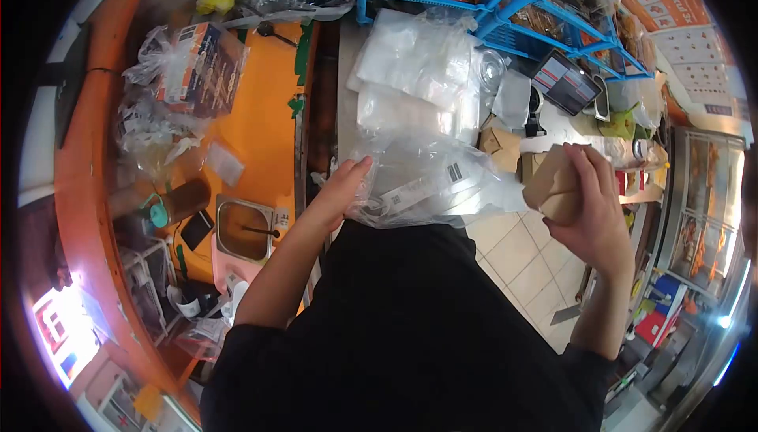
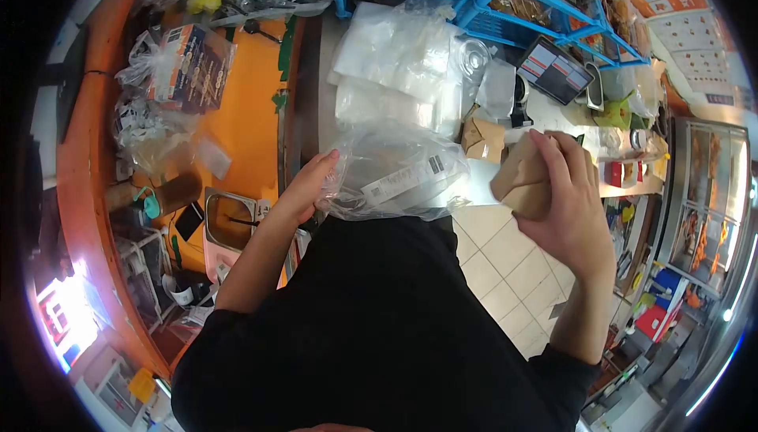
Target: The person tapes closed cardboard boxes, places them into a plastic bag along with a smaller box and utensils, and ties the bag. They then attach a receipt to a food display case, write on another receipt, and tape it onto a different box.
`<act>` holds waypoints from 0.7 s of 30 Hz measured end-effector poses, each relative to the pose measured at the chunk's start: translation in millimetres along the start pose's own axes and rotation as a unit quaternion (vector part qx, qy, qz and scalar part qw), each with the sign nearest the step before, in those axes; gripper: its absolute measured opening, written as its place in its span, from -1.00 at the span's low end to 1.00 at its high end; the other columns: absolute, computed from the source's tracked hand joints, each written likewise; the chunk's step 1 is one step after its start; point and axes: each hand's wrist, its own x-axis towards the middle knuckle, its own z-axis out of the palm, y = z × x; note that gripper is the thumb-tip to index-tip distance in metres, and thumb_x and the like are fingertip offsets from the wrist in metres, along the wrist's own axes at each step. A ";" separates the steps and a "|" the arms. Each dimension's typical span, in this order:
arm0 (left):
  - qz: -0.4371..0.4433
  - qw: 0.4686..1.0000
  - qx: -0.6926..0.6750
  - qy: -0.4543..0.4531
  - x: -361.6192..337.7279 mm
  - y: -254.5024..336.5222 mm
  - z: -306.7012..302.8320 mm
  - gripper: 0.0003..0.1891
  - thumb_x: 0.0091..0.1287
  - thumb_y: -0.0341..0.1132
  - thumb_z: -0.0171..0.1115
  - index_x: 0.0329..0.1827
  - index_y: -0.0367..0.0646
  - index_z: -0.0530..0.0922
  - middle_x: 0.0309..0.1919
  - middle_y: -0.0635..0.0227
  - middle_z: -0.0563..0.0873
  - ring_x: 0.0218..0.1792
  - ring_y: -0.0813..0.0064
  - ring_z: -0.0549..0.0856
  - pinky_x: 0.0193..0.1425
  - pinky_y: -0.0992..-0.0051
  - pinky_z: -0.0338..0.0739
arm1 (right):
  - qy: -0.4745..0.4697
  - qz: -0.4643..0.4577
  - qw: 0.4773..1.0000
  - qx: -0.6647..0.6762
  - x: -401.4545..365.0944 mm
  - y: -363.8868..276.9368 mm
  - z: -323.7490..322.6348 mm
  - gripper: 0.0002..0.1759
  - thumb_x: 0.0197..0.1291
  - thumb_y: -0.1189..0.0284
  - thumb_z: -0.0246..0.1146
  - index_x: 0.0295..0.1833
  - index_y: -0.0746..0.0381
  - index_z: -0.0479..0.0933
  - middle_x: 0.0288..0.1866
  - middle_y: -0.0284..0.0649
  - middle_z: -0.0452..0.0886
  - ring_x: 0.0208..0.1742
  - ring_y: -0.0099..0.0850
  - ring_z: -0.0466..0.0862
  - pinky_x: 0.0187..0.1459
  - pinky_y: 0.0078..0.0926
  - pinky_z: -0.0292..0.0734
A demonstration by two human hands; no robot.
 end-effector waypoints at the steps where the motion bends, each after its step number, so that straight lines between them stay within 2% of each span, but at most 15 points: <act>1: -0.003 1.000 0.000 -0.006 3.4 1.1 -0.8 -0.45 0.60 0.13 0.20 0.24 -0.25 0.54 -0.03 0.31 0.65 0.03 0.47 0.63 0.09 0.39 0.53 | 0.006 -0.036 0.999 0.026 4.2 -20.2 -10.6 0.19 -0.38 0.55 0.64 0.56 0.15 0.35 0.47 0.04 0.43 0.44 0.10 0.50 0.44 -0.04 0.44; 3: 0.014 0.999 -0.028 -0.035 5.2 2.7 -1.2 -0.31 0.62 0.16 0.17 0.50 -0.27 0.42 0.28 0.25 0.64 0.29 0.41 0.59 0.42 0.35 0.48 | 0.013 -0.133 0.985 0.108 15.0 -50.2 -3.2 0.18 -0.44 0.56 0.66 0.52 0.15 0.40 0.48 0.07 0.43 0.43 0.10 0.52 0.41 -0.04 0.46; 6: 0.005 1.000 0.011 -0.012 6.3 6.9 -1.5 -0.33 0.65 0.18 0.10 0.48 -0.26 0.45 0.27 0.26 0.64 0.28 0.44 0.59 0.43 0.37 0.46 | -0.108 -0.206 0.949 0.214 55.0 -90.3 46.5 0.14 -0.32 0.44 0.67 0.53 0.20 0.36 0.46 0.10 0.44 0.48 0.14 0.49 0.45 -0.02 0.48; 7: 0.006 1.000 0.014 -0.014 6.7 7.6 -3.4 -0.33 0.65 0.18 0.10 0.48 -0.26 0.45 0.27 0.26 0.64 0.28 0.44 0.59 0.43 0.37 0.46 | -0.129 -0.202 0.948 0.208 69.2 -100.9 74.9 0.11 -0.25 0.35 0.65 0.53 0.19 0.35 0.46 0.09 0.44 0.46 0.14 0.50 0.46 -0.01 0.46; 9: 0.087 0.996 0.012 -0.030 8.6 6.1 -9.1 -0.33 0.67 0.24 -0.02 0.33 -0.28 0.54 0.12 0.14 0.70 0.17 0.32 0.63 0.33 0.32 0.48 | -0.130 -0.151 0.971 0.130 91.6 -116.3 142.4 0.05 -0.17 0.31 0.63 0.52 0.18 0.36 0.42 0.07 0.46 0.41 0.09 0.53 0.42 0.02 0.46; 11: 0.090 0.996 0.021 -0.003 23.1 -2.6 -16.5 -0.35 0.69 0.22 -0.04 0.31 -0.28 0.56 0.10 0.15 0.71 0.16 0.31 0.63 0.31 0.33 0.48 | -0.145 -0.185 0.972 -0.022 108.5 -119.8 194.4 0.00 -0.13 0.29 0.61 0.50 0.16 0.37 0.38 0.04 0.48 0.37 0.03 0.55 0.35 0.03 0.48; 12: 0.090 0.995 0.029 0.023 29.2 -9.2 -19.5 -0.37 0.70 0.20 -0.06 0.28 -0.27 0.57 0.07 0.16 0.71 0.14 0.31 0.64 0.30 0.33 0.49 | -0.146 -0.190 0.971 -0.022 112.0 -119.7 219.4 0.00 -0.13 0.29 0.61 0.50 0.16 0.37 0.38 0.04 0.48 0.37 0.03 0.55 0.35 0.03 0.48; 14: 0.119 0.990 0.039 0.060 39.5 -18.3 -13.6 -0.38 0.71 0.19 -0.07 0.25 -0.28 0.58 0.01 0.19 0.71 0.07 0.33 0.63 0.24 0.33 0.51 | -0.083 -0.205 0.974 -0.040 118.0 -117.8 265.2 -0.11 0.02 0.21 0.54 0.50 0.12 0.39 0.33 -0.08 0.53 0.33 -0.08 0.56 0.32 0.04 0.45; 15: 0.145 0.984 0.052 0.091 41.9 -19.1 -11.5 -0.39 0.72 0.18 -0.08 0.21 -0.29 0.58 -0.04 0.22 0.70 0.00 0.35 0.63 0.19 0.33 0.52 | -0.082 -0.207 0.974 -0.039 120.0 -117.5 285.8 -0.11 0.02 0.21 0.54 0.50 0.12 0.39 0.33 -0.08 0.53 0.33 -0.08 0.56 0.32 0.04 0.45; 17: 0.161 0.976 0.087 0.117 35.6 -11.5 -11.5 -0.39 0.72 0.18 -0.08 0.20 -0.31 0.57 -0.05 0.18 0.72 0.00 0.33 0.64 0.19 0.31 0.53 | -0.079 -0.219 0.972 -0.020 123.9 -114.5 320.6 -0.27 0.20 0.18 0.42 0.46 0.11 0.44 0.33 -0.10 0.55 0.38 -0.08 0.53 0.33 0.06 0.44; 18: 0.176 0.967 0.120 0.141 33.1 -8.8 -9.8 -0.38 0.72 0.18 -0.08 0.19 -0.32 0.56 -0.05 0.15 0.73 -0.01 0.32 0.65 0.19 0.30 0.53 | -0.076 -0.215 0.973 -0.021 124.4 -111.6 336.2 -0.27 0.20 0.18 0.42 0.46 0.11 0.44 0.33 -0.10 0.55 0.38 -0.08 0.53 0.33 0.06 0.44; 19: 0.179 0.967 0.122 0.135 32.2 -9.1 -7.9 -0.38 0.72 0.18 -0.08 0.19 -0.32 0.56 -0.05 0.15 0.73 -0.01 0.32 0.65 0.19 0.30 0.53 | -0.049 -0.239 0.970 0.003 123.4 -109.5 346.0 -0.30 0.22 0.23 0.38 0.46 0.17 0.44 0.38 -0.03 0.53 0.40 -0.04 0.53 0.37 0.07 0.42; 20: 0.234 0.951 0.121 0.163 30.5 -10.7 -7.1 -0.39 0.72 0.16 -0.08 0.15 -0.33 0.55 -0.07 0.11 0.72 -0.03 0.27 0.66 0.17 0.27 0.53 | -0.022 -0.261 0.965 0.028 119.2 -104.0 354.4 -0.33 0.24 0.28 0.34 0.45 0.22 0.43 0.43 0.04 0.52 0.43 0.00 0.53 0.40 0.09 0.41; 21: 0.288 0.931 0.118 0.192 30.0 -11.7 -6.5 -0.40 0.73 0.15 -0.09 0.11 -0.34 0.54 -0.08 0.06 0.72 -0.05 0.23 0.66 0.15 0.23 0.53 | -0.004 -0.243 0.970 0.006 112.3 -107.2 331.5 -0.30 0.29 0.30 0.36 0.51 0.27 0.40 0.54 0.10 0.45 0.51 0.04 0.50 0.49 0.10 0.37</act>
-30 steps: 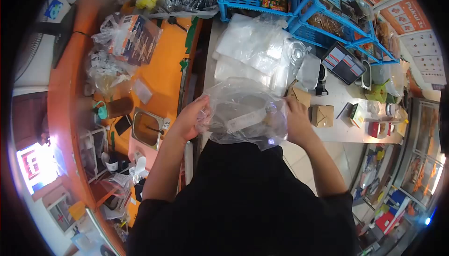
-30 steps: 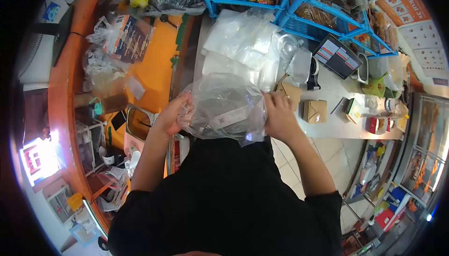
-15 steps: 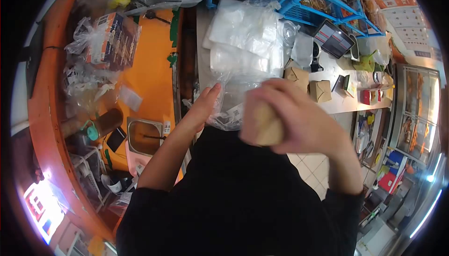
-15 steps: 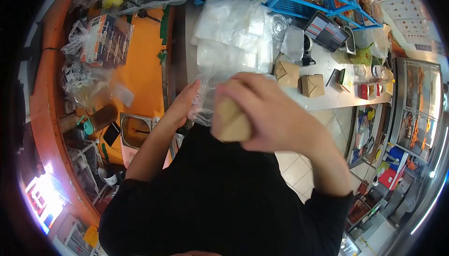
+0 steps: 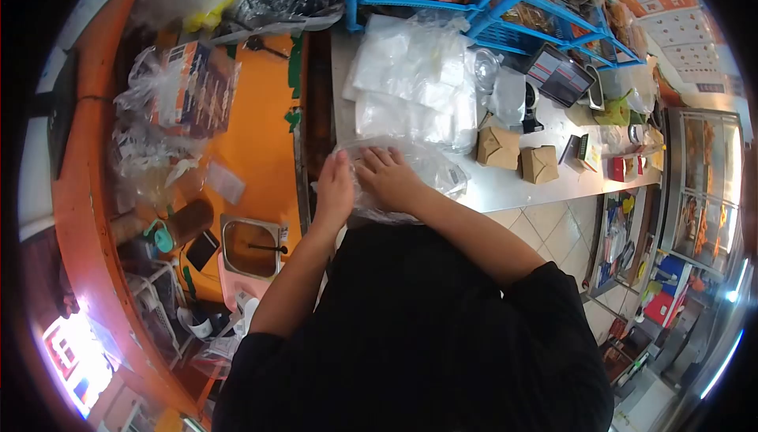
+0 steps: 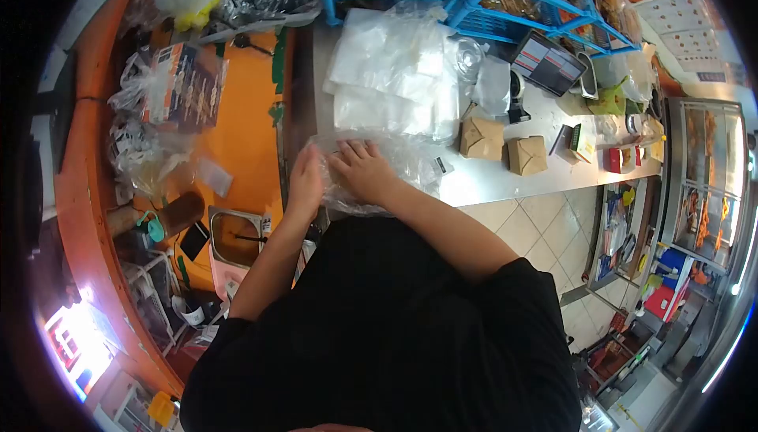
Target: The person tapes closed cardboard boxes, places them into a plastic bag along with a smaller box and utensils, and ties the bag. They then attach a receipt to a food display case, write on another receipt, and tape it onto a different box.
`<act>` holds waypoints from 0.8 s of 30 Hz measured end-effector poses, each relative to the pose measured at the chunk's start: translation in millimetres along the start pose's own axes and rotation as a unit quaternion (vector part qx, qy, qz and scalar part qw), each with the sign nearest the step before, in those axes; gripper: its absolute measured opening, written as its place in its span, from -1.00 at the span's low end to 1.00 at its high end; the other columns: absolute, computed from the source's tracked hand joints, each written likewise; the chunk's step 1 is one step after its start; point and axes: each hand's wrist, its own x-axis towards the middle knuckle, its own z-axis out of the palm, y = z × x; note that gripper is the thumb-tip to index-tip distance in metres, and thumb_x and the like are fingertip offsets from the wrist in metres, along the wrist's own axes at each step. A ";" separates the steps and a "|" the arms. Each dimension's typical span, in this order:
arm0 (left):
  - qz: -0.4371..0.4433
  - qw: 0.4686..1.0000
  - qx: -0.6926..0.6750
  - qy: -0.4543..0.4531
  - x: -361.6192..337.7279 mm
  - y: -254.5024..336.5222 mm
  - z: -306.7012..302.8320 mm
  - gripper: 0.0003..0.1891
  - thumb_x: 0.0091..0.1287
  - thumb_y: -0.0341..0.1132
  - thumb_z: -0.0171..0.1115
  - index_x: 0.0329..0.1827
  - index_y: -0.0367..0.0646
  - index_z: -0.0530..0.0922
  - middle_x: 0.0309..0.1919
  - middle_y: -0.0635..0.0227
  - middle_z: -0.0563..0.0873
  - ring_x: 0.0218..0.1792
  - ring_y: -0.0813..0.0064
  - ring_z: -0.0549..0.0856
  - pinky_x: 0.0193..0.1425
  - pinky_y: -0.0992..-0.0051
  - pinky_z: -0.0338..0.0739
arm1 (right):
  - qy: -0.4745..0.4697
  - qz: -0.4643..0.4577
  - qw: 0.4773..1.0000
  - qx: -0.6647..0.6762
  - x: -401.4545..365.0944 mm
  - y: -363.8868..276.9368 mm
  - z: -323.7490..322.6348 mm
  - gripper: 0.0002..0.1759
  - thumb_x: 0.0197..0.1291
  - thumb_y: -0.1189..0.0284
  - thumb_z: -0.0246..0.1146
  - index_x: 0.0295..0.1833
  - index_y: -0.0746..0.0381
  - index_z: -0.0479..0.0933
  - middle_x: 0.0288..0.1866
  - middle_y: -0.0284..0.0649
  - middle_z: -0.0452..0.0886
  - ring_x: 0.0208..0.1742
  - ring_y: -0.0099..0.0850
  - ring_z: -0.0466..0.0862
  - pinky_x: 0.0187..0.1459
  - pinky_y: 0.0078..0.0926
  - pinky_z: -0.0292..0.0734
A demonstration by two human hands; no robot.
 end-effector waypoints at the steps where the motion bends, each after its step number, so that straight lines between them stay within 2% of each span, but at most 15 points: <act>1: 0.000 1.000 -0.001 -0.004 -1.5 5.9 -1.5 -0.40 0.73 0.15 -0.09 0.11 -0.34 0.54 -0.08 0.06 0.72 -0.05 0.23 0.66 0.15 0.23 0.53 | -0.001 0.004 1.000 -0.001 -5.2 -5.7 -29.4 -0.30 0.29 0.30 0.36 0.51 0.27 0.40 0.54 0.10 0.45 0.51 0.04 0.50 0.49 0.10 0.37; 3: 0.010 0.997 0.069 -0.015 -5.7 20.5 -10.0 -0.48 0.74 0.08 -0.07 0.02 -0.31 0.51 -0.15 -0.06 0.70 -0.09 0.01 0.68 0.09 0.15 0.52 | -0.043 0.110 0.975 0.188 -19.1 -8.6 -101.6 -0.36 0.36 0.30 0.41 0.47 0.32 0.47 0.49 0.12 0.53 0.44 0.02 0.61 0.48 0.00 0.47; 4: -0.024 0.994 0.107 0.008 -5.3 7.0 -11.7 -0.55 0.74 0.02 -0.06 -0.05 -0.27 0.48 -0.19 -0.17 0.66 -0.09 -0.22 0.66 0.02 0.10 0.52 | -0.108 0.120 0.924 0.347 -25.2 0.2 -159.2 -0.41 0.38 0.30 0.42 0.43 0.34 0.52 0.38 0.10 0.61 0.34 -0.04 0.69 0.40 -0.09 0.56; 5: -0.031 0.994 0.109 0.012 -9.7 12.7 -12.5 -0.55 0.74 0.02 -0.06 -0.05 -0.27 0.48 -0.19 -0.17 0.66 -0.09 -0.22 0.66 0.02 0.10 0.52 | -0.170 0.126 0.843 0.495 -41.5 19.3 -201.7 -0.46 0.41 0.31 0.44 0.38 0.37 0.57 0.28 0.08 0.70 0.23 -0.10 0.77 0.32 -0.18 0.65; 6: -0.011 0.991 0.131 0.005 -14.4 25.4 -15.0 -0.56 0.73 0.02 -0.05 -0.05 -0.26 0.47 -0.22 -0.18 0.65 -0.10 -0.27 0.66 -0.02 0.07 0.52 | -0.133 0.125 0.733 0.656 -69.6 45.5 -209.6 -0.55 0.43 0.28 0.44 0.25 0.37 0.66 0.09 0.01 0.79 0.11 -0.24 0.81 0.24 -0.29 0.70; 7: 0.009 0.988 0.155 -0.002 -17.2 34.8 -16.5 -0.57 0.73 0.02 -0.05 -0.05 -0.25 0.46 -0.26 -0.20 0.65 -0.11 -0.33 0.65 -0.06 0.05 0.52 | -0.042 0.157 0.636 0.754 -113.7 91.1 -203.0 -0.39 0.35 0.24 0.52 0.36 0.36 0.58 0.07 -0.05 0.81 0.08 -0.29 0.83 0.23 -0.35 0.71; 9: 0.011 0.984 0.175 -0.003 -20.3 40.7 -16.2 -0.56 0.72 0.02 -0.05 -0.05 -0.25 0.45 -0.29 -0.18 0.66 -0.15 -0.33 0.66 -0.09 0.03 0.51 | -0.022 0.316 0.669 0.672 -155.9 174.1 -194.7 0.00 0.14 0.21 0.65 0.61 0.29 0.33 0.37 0.06 0.64 0.37 -0.17 0.69 0.41 -0.12 0.59; 10: 0.017 0.981 0.191 -0.006 -22.7 40.8 -15.7 -0.56 0.72 0.03 -0.05 -0.06 -0.25 0.44 -0.32 -0.15 0.66 -0.18 -0.33 0.66 -0.13 0.01 0.50 | -0.031 0.312 0.664 0.679 -159.4 184.2 -172.8 0.00 0.14 0.21 0.65 0.61 0.29 0.33 0.37 0.06 0.64 0.37 -0.17 0.69 0.41 -0.12 0.59; 11: 0.011 0.980 0.198 0.000 -23.0 40.0 -13.9 -0.56 0.72 0.03 -0.05 -0.06 -0.25 0.44 -0.32 -0.15 0.66 -0.18 -0.33 0.66 -0.13 0.01 0.50 | -0.048 0.328 0.863 0.382 -164.0 192.0 -148.2 0.18 0.04 0.20 0.69 0.69 0.17 0.18 0.52 0.06 0.47 0.53 -0.12 0.51 0.50 -0.03 0.46; 12: 0.025 0.980 0.196 0.000 -22.3 39.4 -11.0 -0.55 0.71 0.05 -0.02 -0.06 -0.25 0.44 -0.35 -0.14 0.66 -0.21 -0.32 0.67 -0.15 0.00 0.50 | -0.055 0.299 0.952 0.037 -166.3 198.2 -128.7 0.37 -0.07 0.20 0.73 0.78 0.06 0.02 0.66 0.07 0.29 0.68 -0.07 0.33 0.59 0.06 0.33; 13: 0.039 0.980 0.195 -0.003 -22.9 39.2 -9.0 -0.54 0.70 0.06 0.00 -0.06 -0.24 0.44 -0.38 -0.13 0.66 -0.24 -0.31 0.67 -0.17 -0.01 0.49 | -0.057 0.295 0.953 0.046 -164.1 201.3 -116.4 0.37 -0.07 0.20 0.73 0.78 0.06 0.02 0.66 0.07 0.29 0.68 -0.07 0.33 0.59 0.06 0.33; 15: 0.009 0.978 0.207 -0.009 -24.4 46.4 -5.9 -0.54 0.68 0.07 0.05 -0.07 -0.24 0.45 -0.38 -0.13 0.66 -0.25 -0.29 0.68 -0.17 0.00 0.50 | -0.213 0.227 0.949 -0.048 -162.2 206.1 -97.5 0.50 -0.18 0.23 0.74 0.82 -0.16 -0.10 0.79 -0.01 0.03 0.80 -0.02 -0.01 0.69 0.09 0.09; 16: -0.011 0.977 0.211 -0.015 -20.5 51.1 -3.9 -0.53 0.66 0.09 0.10 -0.07 -0.23 0.45 -0.37 -0.14 0.67 -0.25 -0.26 0.69 -0.17 0.02 0.51 | -0.158 0.207 0.964 -0.060 -164.2 210.0 -88.4 0.42 -0.17 0.27 0.72 0.79 -0.22 0.01 0.72 -0.07 0.18 0.72 0.00 0.18 0.64 0.04 0.23; 21: -0.002 0.967 0.253 0.005 -24.4 57.0 -0.4 -0.53 0.60 0.10 0.21 -0.04 -0.22 0.44 -0.37 -0.12 0.69 -0.26 -0.24 0.71 -0.16 0.03 0.54 | -0.114 0.222 0.967 0.043 -163.2 217.5 -93.8 0.27 -0.16 0.40 0.67 0.71 -0.04 0.15 0.54 -0.05 0.35 0.55 0.02 0.37 0.53 -0.03 0.40; 24: -0.021 0.969 0.246 0.004 -29.0 61.3 -1.9 -0.53 0.60 0.09 0.21 -0.02 -0.21 0.44 -0.36 -0.13 0.70 -0.24 -0.26 0.72 -0.15 0.02 0.55 | -0.061 0.222 0.964 0.131 -152.4 193.4 -155.1 0.17 -0.17 0.45 0.65 0.63 0.08 0.24 0.46 -0.01 0.41 0.47 0.06 0.44 0.49 -0.07 0.45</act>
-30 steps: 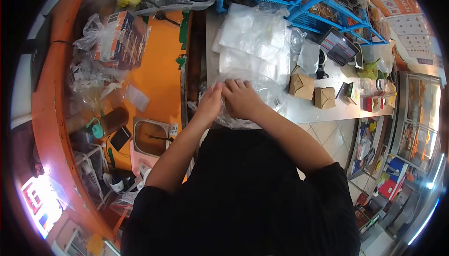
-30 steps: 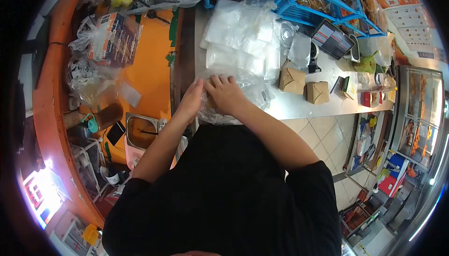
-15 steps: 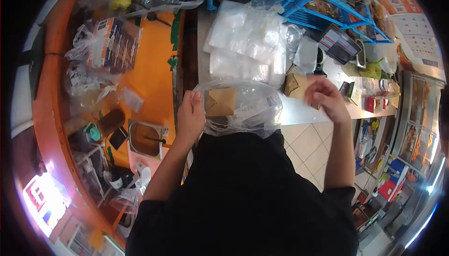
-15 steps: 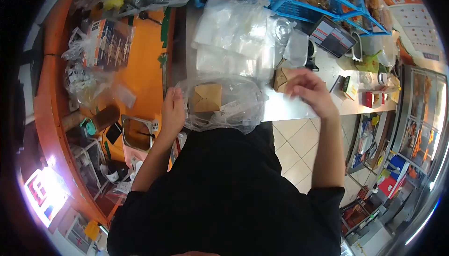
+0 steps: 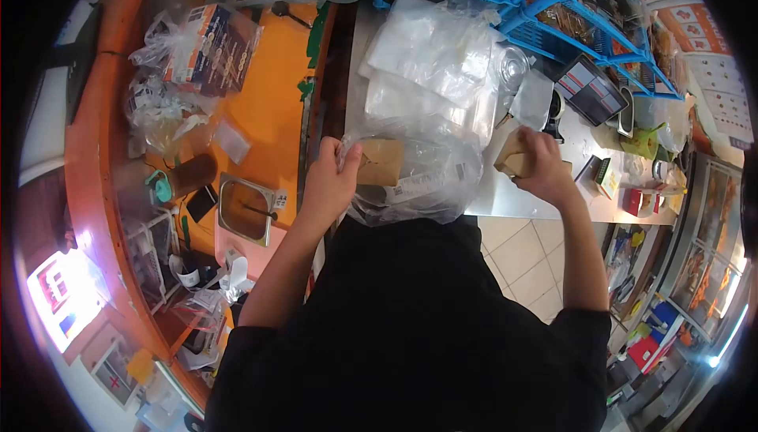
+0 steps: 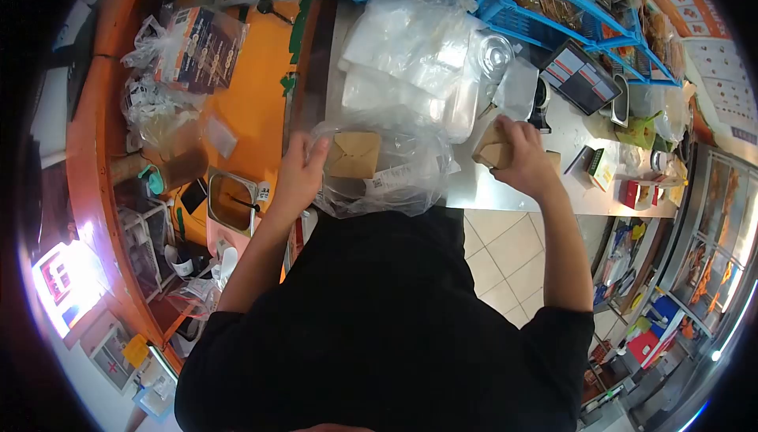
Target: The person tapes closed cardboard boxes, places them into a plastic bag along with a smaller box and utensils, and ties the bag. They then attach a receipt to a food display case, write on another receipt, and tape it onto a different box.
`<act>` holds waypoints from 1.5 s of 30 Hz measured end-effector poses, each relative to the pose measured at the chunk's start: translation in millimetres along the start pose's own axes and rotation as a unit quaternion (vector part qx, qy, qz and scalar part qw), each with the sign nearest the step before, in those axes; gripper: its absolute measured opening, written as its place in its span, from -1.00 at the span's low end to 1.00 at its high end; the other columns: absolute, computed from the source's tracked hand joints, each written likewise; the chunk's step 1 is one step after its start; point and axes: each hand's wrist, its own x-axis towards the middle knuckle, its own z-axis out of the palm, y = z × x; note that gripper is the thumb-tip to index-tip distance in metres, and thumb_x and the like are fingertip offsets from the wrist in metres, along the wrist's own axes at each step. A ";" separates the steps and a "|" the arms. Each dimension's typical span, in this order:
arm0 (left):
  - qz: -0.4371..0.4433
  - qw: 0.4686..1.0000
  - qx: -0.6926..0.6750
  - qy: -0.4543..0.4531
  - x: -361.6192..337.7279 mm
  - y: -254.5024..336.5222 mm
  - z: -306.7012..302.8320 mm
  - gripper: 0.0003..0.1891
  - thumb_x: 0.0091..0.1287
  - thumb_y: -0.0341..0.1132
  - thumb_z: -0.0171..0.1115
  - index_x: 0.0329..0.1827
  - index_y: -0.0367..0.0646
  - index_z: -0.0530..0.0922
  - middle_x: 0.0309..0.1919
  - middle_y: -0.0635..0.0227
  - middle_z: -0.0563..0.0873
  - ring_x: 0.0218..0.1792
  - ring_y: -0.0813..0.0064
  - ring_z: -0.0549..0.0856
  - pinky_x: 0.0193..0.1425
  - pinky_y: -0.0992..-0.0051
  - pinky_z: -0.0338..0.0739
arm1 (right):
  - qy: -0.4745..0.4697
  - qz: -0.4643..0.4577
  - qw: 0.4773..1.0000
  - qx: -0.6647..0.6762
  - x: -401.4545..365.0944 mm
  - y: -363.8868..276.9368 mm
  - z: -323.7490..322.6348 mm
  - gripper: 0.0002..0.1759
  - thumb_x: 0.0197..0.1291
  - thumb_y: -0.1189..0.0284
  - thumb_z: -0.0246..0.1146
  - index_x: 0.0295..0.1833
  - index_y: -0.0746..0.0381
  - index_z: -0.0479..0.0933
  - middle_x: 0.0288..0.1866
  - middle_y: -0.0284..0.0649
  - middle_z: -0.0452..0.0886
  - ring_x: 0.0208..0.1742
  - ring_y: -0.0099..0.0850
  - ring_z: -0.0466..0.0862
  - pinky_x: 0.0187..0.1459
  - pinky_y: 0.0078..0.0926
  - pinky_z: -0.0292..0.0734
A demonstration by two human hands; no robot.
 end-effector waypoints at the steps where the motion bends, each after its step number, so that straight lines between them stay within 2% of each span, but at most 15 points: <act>1: -0.005 1.000 -0.005 -0.008 -3.6 -2.1 -0.3 -0.54 0.61 0.09 0.19 -0.01 -0.21 0.44 -0.35 -0.15 0.71 -0.22 -0.28 0.72 -0.15 0.01 0.55 | 0.012 -0.003 0.998 0.064 -6.8 -24.9 -23.1 0.12 -0.18 0.46 0.64 0.59 0.12 0.28 0.45 0.02 0.42 0.46 0.09 0.45 0.48 -0.07 0.46; 5: -0.013 0.999 0.029 -0.036 -4.5 -3.8 2.9 -0.54 0.63 0.11 0.12 0.00 -0.20 0.45 -0.33 -0.19 0.71 -0.18 -0.31 0.73 -0.12 -0.03 0.55 | 0.081 -0.016 0.988 0.130 -11.1 -118.7 -60.3 0.13 -0.20 0.46 0.66 0.57 0.20 0.29 0.41 0.04 0.45 0.43 0.10 0.48 0.48 -0.10 0.45; 7: 0.016 0.999 0.013 -0.041 -4.0 -4.3 5.2 -0.52 0.68 0.11 0.01 -0.01 -0.23 0.46 -0.29 -0.21 0.73 -0.13 -0.33 0.73 -0.08 -0.07 0.55 | 0.108 -0.175 0.965 0.166 0.8 -153.9 -45.1 0.13 -0.20 0.45 0.67 0.57 0.20 0.29 0.42 0.04 0.45 0.45 0.08 0.48 0.48 -0.12 0.45; 12: 0.068 0.989 -0.128 -0.006 22.2 -33.2 26.5 -0.50 0.73 0.05 -0.09 0.00 -0.28 0.55 -0.26 -0.14 0.74 -0.10 -0.31 0.73 0.00 0.01 0.57 | -0.047 -0.175 0.962 0.205 29.4 -199.7 33.6 0.04 -0.11 0.39 0.63 0.56 0.07 0.33 0.47 0.05 0.41 0.49 0.10 0.44 0.49 0.06 0.40; 14: 0.092 0.979 -0.179 0.030 24.8 -37.8 28.0 -0.49 0.75 0.03 -0.12 0.00 -0.30 0.58 -0.26 -0.11 0.74 -0.09 -0.30 0.72 0.01 0.04 0.57 | -0.106 -0.089 0.987 -0.083 32.3 -197.0 51.4 -0.01 -0.06 0.36 0.60 0.56 -0.05 0.37 0.50 -0.01 0.40 0.52 0.02 0.42 0.50 0.28 0.36; 20: 0.068 0.980 -0.179 -0.044 8.1 -25.8 39.1 -0.51 0.75 -0.01 -0.11 -0.05 -0.33 0.55 -0.27 -0.16 0.65 -0.13 -0.27 0.67 -0.02 0.05 0.52 | -0.115 -0.048 0.963 -0.238 38.1 -186.5 92.6 0.00 0.04 0.20 0.58 0.64 -0.16 0.32 0.55 -0.13 0.44 0.60 -0.10 0.38 0.52 0.61 0.12; 27: 0.093 0.987 -0.128 0.014 22.0 -43.9 29.0 -0.50 0.75 -0.01 -0.11 -0.09 -0.34 0.54 -0.26 -0.15 0.67 -0.15 -0.26 0.65 0.00 0.06 0.53 | 0.016 -0.047 0.972 -0.230 0.5 -177.8 81.7 -0.14 0.21 -0.05 0.51 0.52 0.12 0.46 0.38 -0.06 0.65 0.63 -0.06 0.40 0.68 0.38 -0.08; 30: 0.123 0.978 -0.161 0.051 21.4 -49.6 27.2 -0.51 0.74 -0.01 -0.06 -0.06 -0.34 0.55 -0.26 -0.09 0.68 -0.16 -0.08 0.70 0.03 0.13 0.55 | -0.205 -0.069 0.922 -0.322 -22.3 -189.7 27.1 -0.28 0.24 -0.01 0.51 0.34 0.23 0.58 0.14 -0.07 0.76 0.54 -0.05 0.50 0.68 0.18 0.10; 32: 0.104 0.978 -0.177 0.034 15.6 -45.2 21.6 -0.52 0.72 0.03 0.03 -0.04 -0.32 0.55 -0.30 0.05 0.67 -0.18 0.20 0.69 0.05 0.22 0.55 | -0.114 -0.260 0.955 -0.084 -46.0 -171.4 1.0 -0.44 0.29 0.12 0.50 0.22 0.27 0.61 0.02 -0.09 0.78 0.47 -0.06 0.57 0.59 0.04 0.30; 33: 0.058 0.987 -0.149 -0.032 15.2 -45.2 15.7 -0.55 0.68 0.02 0.11 -0.03 -0.30 0.53 -0.30 0.10 0.64 -0.18 0.29 0.65 0.04 0.25 0.55 | -0.118 -0.245 0.958 -0.092 -59.3 -145.7 -3.6 -0.44 0.29 0.12 0.50 0.22 0.27 0.61 0.02 -0.09 0.78 0.47 -0.06 0.57 0.59 0.04 0.30; 35: 0.016 0.987 -0.122 -0.104 7.8 -42.9 6.8 -0.57 0.65 0.01 0.20 -0.01 -0.28 0.50 -0.29 0.14 0.61 -0.18 0.38 0.61 0.03 0.29 0.54 | 0.176 -0.106 0.965 0.165 -81.1 -73.4 10.8 -0.55 0.30 0.13 0.48 0.04 0.27 0.62 -0.11 0.04 0.67 0.47 0.09 0.53 0.49 -0.05 0.44; 37: 0.084 0.993 -0.034 -0.073 -1.3 -34.4 -2.8 -0.58 0.56 -0.04 0.33 -0.01 -0.24 0.43 -0.24 0.14 0.57 -0.18 0.36 0.55 -0.03 0.29 0.52 | 0.267 0.147 0.952 0.020 -69.3 4.0 25.9 -0.20 0.22 0.00 0.52 0.41 0.26 0.48 0.24 0.10 0.63 0.53 0.12 0.47 0.49 -0.01 0.42; 39: 0.069 0.996 -0.014 -0.053 -10.9 -17.0 -10.7 -0.59 0.54 -0.07 0.36 0.00 -0.23 0.41 -0.23 0.12 0.56 -0.18 0.35 0.56 -0.04 0.29 0.51 | 0.207 0.396 0.887 -0.119 -72.3 82.1 63.0 0.27 0.06 -0.18 0.57 0.73 0.12 0.10 0.60 0.12 0.36 0.59 0.13 0.40 0.50 0.08 0.39; 42: 0.050 0.997 0.030 -0.048 -18.5 0.5 -17.9 -0.59 0.52 -0.09 0.38 0.00 -0.23 0.40 -0.22 0.07 0.56 -0.18 0.30 0.58 -0.05 0.27 0.52 | 0.126 0.412 0.898 -0.090 -66.8 134.0 87.1 0.52 -0.06 -0.29 0.59 0.82 -0.01 -0.19 0.75 0.11 0.13 0.66 0.11 0.31 0.49 0.23 0.36; 45: 0.035 0.995 0.084 -0.051 -20.4 12.0 -32.5 -0.61 0.55 -0.09 0.34 0.01 -0.23 0.41 -0.25 0.03 0.59 -0.21 0.20 0.63 -0.06 0.24 0.54 | 0.135 0.322 0.937 -0.011 -69.7 132.0 81.9 0.46 -0.14 -0.14 0.66 0.80 -0.09 -0.06 0.65 0.08 0.27 0.62 0.11 0.35 0.45 0.24 0.42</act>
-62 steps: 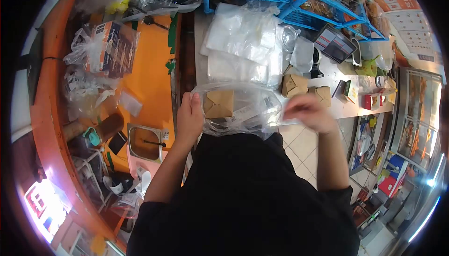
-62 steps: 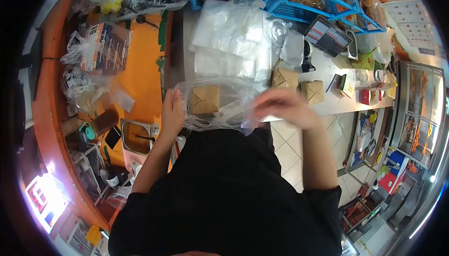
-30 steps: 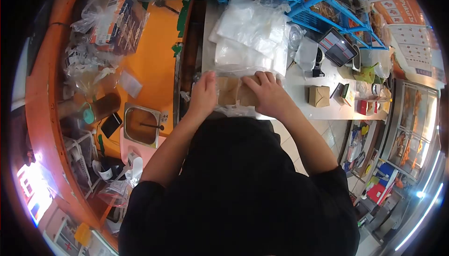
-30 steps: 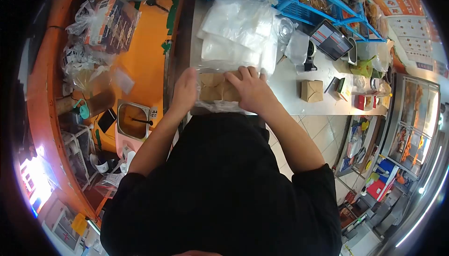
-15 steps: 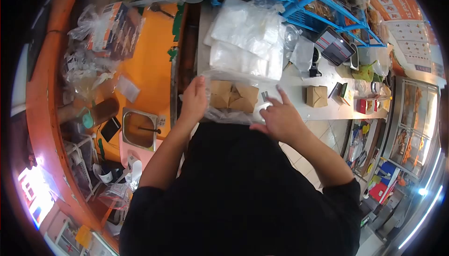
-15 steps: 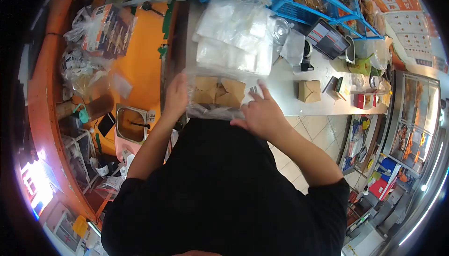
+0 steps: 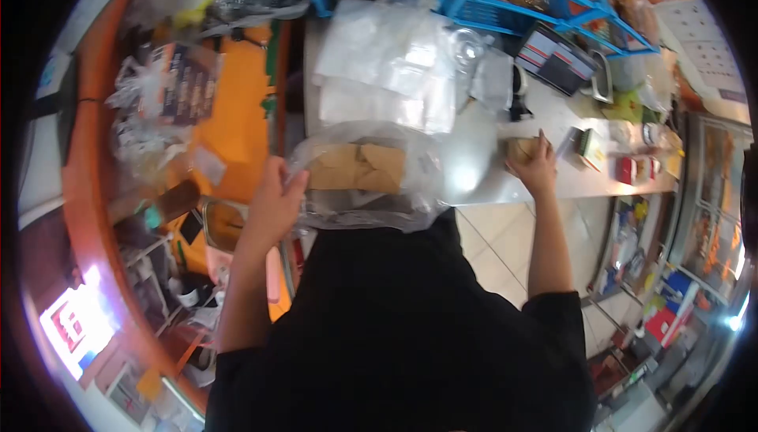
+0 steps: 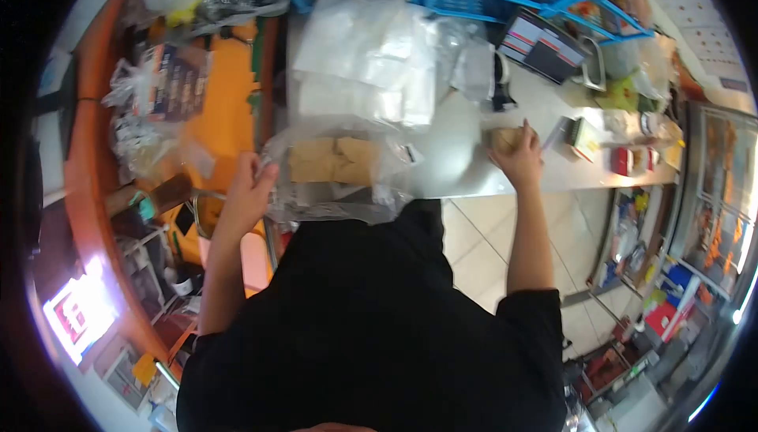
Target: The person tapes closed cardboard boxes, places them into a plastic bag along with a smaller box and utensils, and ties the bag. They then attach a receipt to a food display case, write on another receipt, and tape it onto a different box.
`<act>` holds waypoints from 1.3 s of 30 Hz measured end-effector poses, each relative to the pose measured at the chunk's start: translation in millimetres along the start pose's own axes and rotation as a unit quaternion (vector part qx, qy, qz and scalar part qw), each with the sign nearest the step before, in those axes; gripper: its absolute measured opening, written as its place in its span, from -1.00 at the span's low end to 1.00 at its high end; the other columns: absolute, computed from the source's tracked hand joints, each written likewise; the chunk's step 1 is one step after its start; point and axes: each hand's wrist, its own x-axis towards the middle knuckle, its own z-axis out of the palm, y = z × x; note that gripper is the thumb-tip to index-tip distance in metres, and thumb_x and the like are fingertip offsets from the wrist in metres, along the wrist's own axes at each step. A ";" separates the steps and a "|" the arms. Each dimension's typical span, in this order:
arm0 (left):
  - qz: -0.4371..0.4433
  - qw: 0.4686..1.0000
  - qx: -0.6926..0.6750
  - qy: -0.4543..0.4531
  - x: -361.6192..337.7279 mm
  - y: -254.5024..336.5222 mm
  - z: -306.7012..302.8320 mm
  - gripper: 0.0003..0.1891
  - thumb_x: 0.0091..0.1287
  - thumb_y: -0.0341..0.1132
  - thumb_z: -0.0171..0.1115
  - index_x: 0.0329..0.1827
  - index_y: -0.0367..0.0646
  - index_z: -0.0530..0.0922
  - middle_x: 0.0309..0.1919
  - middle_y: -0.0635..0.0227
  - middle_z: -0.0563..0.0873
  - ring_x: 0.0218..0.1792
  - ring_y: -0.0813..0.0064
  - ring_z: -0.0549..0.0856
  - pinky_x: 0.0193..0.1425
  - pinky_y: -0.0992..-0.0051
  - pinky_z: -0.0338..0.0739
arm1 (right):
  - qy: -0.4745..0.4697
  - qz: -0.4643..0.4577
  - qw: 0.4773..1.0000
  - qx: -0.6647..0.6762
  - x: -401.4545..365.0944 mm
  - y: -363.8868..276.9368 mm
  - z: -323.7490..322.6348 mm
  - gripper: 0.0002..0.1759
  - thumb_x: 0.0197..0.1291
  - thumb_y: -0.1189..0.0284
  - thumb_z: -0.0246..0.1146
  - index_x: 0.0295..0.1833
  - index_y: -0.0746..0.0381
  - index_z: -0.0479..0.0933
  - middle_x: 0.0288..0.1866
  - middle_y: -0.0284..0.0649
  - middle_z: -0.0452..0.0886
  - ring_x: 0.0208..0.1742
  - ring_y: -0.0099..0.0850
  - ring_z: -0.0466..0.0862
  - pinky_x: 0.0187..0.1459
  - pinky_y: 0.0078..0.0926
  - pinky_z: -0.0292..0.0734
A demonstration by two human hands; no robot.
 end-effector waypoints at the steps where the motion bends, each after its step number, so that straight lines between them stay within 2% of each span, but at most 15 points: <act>1: -0.012 1.000 0.012 -0.011 -0.3 3.0 -1.3 -0.63 0.56 -0.10 0.31 0.02 -0.23 0.41 -0.26 0.02 0.60 -0.23 0.15 0.66 -0.08 0.21 0.54 | -0.008 0.005 0.999 -0.040 -4.7 -9.8 -5.7 0.44 -0.17 -0.08 0.68 0.78 -0.08 -0.03 0.63 0.05 0.30 0.59 0.11 0.37 0.45 0.19 0.44; 4: -0.022 1.000 -0.015 -0.011 0.5 7.0 0.0 -0.63 0.57 -0.08 0.29 0.02 -0.22 0.41 -0.28 -0.01 0.63 -0.26 0.06 0.69 -0.10 0.17 0.56 | -0.009 0.005 1.000 -0.029 -1.2 7.5 -1.6 0.33 -0.18 0.09 0.69 0.72 -0.03 0.10 0.63 0.00 0.31 0.57 0.11 0.38 0.46 0.09 0.47; 7: -0.001 0.999 -0.047 -0.001 -6.7 3.7 4.9 -0.61 0.59 -0.06 0.27 0.06 -0.20 0.39 -0.29 -0.02 0.63 -0.27 0.02 0.69 -0.11 0.16 0.56 | -0.048 -0.123 0.989 0.063 -4.6 17.2 -27.1 0.17 -0.17 0.30 0.65 0.62 0.05 0.24 0.60 0.07 0.32 0.50 0.12 0.44 0.46 0.06 0.47; 10: 0.010 0.996 -0.086 0.030 -5.8 -3.3 11.5 -0.62 0.62 -0.05 0.23 0.09 -0.19 0.36 -0.31 -0.02 0.62 -0.29 0.03 0.67 -0.13 0.18 0.54 | -0.106 -0.208 0.965 0.120 -57.5 -92.8 -120.9 0.17 -0.23 0.39 0.67 0.60 0.07 0.29 0.54 0.14 0.37 0.46 0.17 0.47 0.45 0.06 0.47; 12: 0.010 0.994 -0.100 0.041 -7.7 -9.4 17.6 -0.63 0.64 -0.05 0.19 0.09 -0.19 0.35 -0.33 -0.01 0.60 -0.31 0.05 0.65 -0.15 0.19 0.53 | -0.068 -0.329 0.940 0.055 -95.2 -181.1 -166.7 0.15 -0.28 0.44 0.67 0.56 0.09 0.34 0.51 0.19 0.38 0.44 0.21 0.49 0.45 0.07 0.46; 16: 0.008 0.963 -0.264 0.056 8.0 -21.9 34.0 -0.67 0.72 -0.07 0.05 0.04 -0.21 0.38 -0.37 0.05 0.60 -0.35 0.14 0.63 -0.18 0.20 0.52 | -0.163 -0.513 0.842 0.035 -129.0 -311.6 -168.1 0.10 -0.26 0.43 0.63 0.55 -0.02 0.37 0.48 0.18 0.42 0.44 0.23 0.50 0.47 0.03 0.46; 20: 0.009 0.934 -0.353 0.060 20.6 -33.8 32.2 -0.68 0.76 -0.10 -0.03 0.00 -0.22 0.43 -0.38 0.17 0.59 -0.34 0.32 0.60 -0.17 0.28 0.51 | -0.337 -0.495 0.793 -0.111 -122.2 -379.5 -60.0 0.01 -0.04 0.26 0.58 0.60 -0.09 0.34 0.54 0.12 0.39 0.48 0.18 0.51 0.48 0.11 0.42; 24: 0.053 0.953 -0.273 0.124 17.2 -35.0 30.8 -0.68 0.76 -0.11 -0.04 -0.01 -0.22 0.44 -0.39 0.22 0.56 -0.32 0.41 0.54 -0.13 0.33 0.50 | -0.257 -0.519 0.795 -0.180 -114.0 -390.1 24.0 -0.05 0.03 0.19 0.57 0.58 -0.11 0.37 0.56 0.04 0.37 0.54 0.07 0.46 0.49 0.16 0.37; 30: 0.021 0.935 -0.336 0.111 15.8 -49.5 42.8 -0.68 0.75 -0.12 -0.04 0.00 -0.23 0.46 -0.28 0.14 0.58 -0.23 0.35 0.58 -0.05 0.31 0.51 | -0.177 -0.558 0.796 -0.154 -119.5 -373.3 43.5 -0.16 0.13 0.17 0.52 0.56 -0.12 0.42 0.64 -0.03 0.33 0.64 0.00 0.34 0.60 0.23 0.20; 33: 0.065 0.975 -0.138 0.160 16.4 -68.7 51.3 -0.55 0.76 -0.04 -0.12 0.10 -0.31 0.52 -0.06 -0.05 0.64 0.03 0.10 0.64 0.22 0.17 0.49 | -0.092 -0.547 0.818 -0.150 -135.1 -360.6 38.0 -0.15 0.16 0.08 0.50 0.59 -0.12 0.41 0.68 -0.01 0.29 0.67 0.05 0.31 0.63 0.31 0.09; 34: 0.056 0.980 -0.106 0.161 21.4 -85.1 58.7 -0.50 0.76 -0.01 -0.14 0.14 -0.35 0.53 0.02 -0.11 0.65 0.13 0.01 0.64 0.31 0.11 0.47 | -0.178 -0.504 0.840 -0.095 -143.1 -361.0 5.2 0.00 0.11 0.01 0.57 0.63 0.08 0.37 0.73 0.08 0.17 0.70 0.15 0.23 0.63 0.27 0.16; 35: 0.211 0.940 0.109 0.245 31.9 -152.6 84.0 -0.45 0.76 0.01 -0.17 0.19 -0.40 0.54 0.14 -0.19 0.64 0.27 -0.10 0.60 0.44 0.04 0.39 | -0.288 -0.489 0.822 -0.046 -146.0 -357.5 -49.5 -0.11 0.20 0.05 0.53 0.59 0.12 0.43 0.69 0.14 0.26 0.71 0.16 0.23 0.62 0.19 0.21; 36: 0.036 0.977 -0.064 0.201 23.7 -102.1 68.6 -0.48 0.76 0.00 -0.14 0.14 -0.39 0.54 0.07 -0.10 0.65 0.17 -0.09 0.61 0.37 0.07 0.42 | -0.410 -0.476 0.753 0.195 -137.1 -322.6 -81.2 -0.19 0.33 0.08 0.44 0.56 0.28 0.42 0.44 0.06 0.60 0.43 0.15 0.61 0.53 0.23 0.36; 38: 0.118 0.979 -0.063 0.153 13.5 -95.3 43.9 -0.56 0.76 -0.03 -0.05 0.05 -0.33 0.51 -0.09 0.11 0.60 -0.02 0.14 0.57 0.23 0.25 0.43 | -0.612 -0.306 0.564 0.463 -103.9 -250.3 -148.6 -0.22 0.36 0.10 0.45 0.50 0.37 0.44 0.35 0.10 0.67 0.37 0.14 0.67 0.40 0.10 0.57; 39: 0.143 0.972 -0.106 0.151 12.7 -89.5 39.4 -0.58 0.75 -0.04 -0.02 0.03 -0.31 0.49 -0.13 0.20 0.57 -0.07 0.27 0.54 0.17 0.32 0.42 | -0.624 -0.247 0.464 0.578 -71.8 -187.2 -159.9 -0.38 0.51 0.18 0.34 0.46 0.37 0.45 0.32 0.11 0.68 0.30 0.02 0.75 0.39 0.07 0.62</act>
